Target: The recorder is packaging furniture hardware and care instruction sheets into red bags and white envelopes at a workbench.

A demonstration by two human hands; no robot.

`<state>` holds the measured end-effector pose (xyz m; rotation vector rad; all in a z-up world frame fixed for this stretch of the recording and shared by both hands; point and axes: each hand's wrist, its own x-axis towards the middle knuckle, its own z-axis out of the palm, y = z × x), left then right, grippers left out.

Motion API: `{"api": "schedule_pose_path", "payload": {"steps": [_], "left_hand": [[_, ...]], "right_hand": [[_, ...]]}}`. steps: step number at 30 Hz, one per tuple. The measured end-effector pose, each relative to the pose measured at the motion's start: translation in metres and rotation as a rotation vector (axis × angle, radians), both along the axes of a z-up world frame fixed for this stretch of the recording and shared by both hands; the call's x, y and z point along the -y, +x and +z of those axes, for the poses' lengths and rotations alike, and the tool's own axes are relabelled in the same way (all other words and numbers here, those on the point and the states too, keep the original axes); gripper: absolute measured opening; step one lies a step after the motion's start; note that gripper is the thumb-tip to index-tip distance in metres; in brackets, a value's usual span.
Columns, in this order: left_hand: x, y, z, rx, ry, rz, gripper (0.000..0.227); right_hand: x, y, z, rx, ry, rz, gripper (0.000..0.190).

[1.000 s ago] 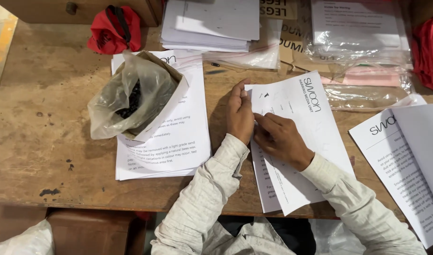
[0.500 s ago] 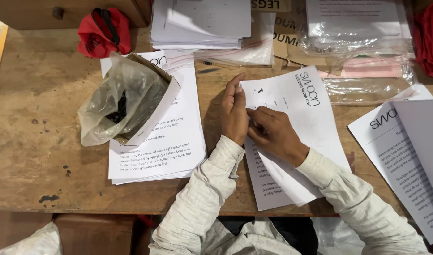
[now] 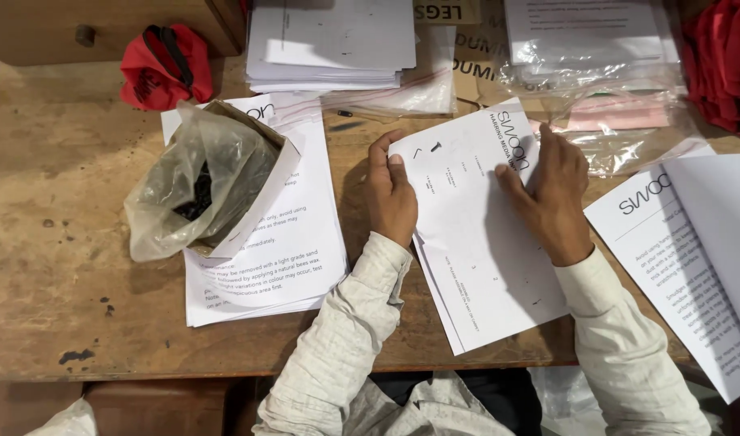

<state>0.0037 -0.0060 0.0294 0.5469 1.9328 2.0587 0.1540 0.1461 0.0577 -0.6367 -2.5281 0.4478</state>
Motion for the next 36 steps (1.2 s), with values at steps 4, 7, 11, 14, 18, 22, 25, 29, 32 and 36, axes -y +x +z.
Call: {"api": "schedule_pose_path", "payload": {"steps": [4,7,11,14,18,22,25,29,32,36], "left_hand": [[0.001,0.001,0.0,0.004,0.002,0.015,0.029],[0.001,-0.003,0.003,-0.045,-0.037,0.067,0.03],[0.001,-0.004,0.001,0.072,-0.082,0.057,0.032],[0.0,-0.002,-0.008,-0.093,-0.044,0.07,0.03],[0.001,-0.001,-0.003,-0.123,-0.088,0.059,0.031],[0.003,-0.001,0.003,-0.083,-0.216,0.022,0.028],[0.004,0.0,0.003,-0.093,-0.222,0.014,0.03],[0.002,-0.001,-0.004,-0.356,-0.166,0.059,0.034],[0.0,0.0,-0.004,-0.272,-0.231,0.047,0.032],[0.0,0.0,-0.004,-0.216,-0.254,0.025,0.029]], "right_hand": [[0.002,0.008,-0.009,0.151,-0.019,-0.046,0.082],[0.011,0.004,-0.001,0.101,-0.148,-0.032,0.076],[0.01,0.004,-0.002,0.099,-0.161,-0.022,0.075],[0.01,0.005,-0.001,0.121,-0.186,-0.049,0.075],[0.01,0.003,0.013,0.184,-0.171,-0.146,0.072],[0.002,0.005,0.004,0.023,-0.246,-0.087,0.064],[-0.001,0.004,-0.001,0.029,-0.242,-0.111,0.059],[-0.002,0.005,-0.001,-0.005,-0.214,-0.082,0.06],[-0.003,0.005,-0.002,0.048,-0.206,-0.11,0.059],[-0.001,0.003,-0.001,0.062,-0.181,-0.106,0.061]]}}
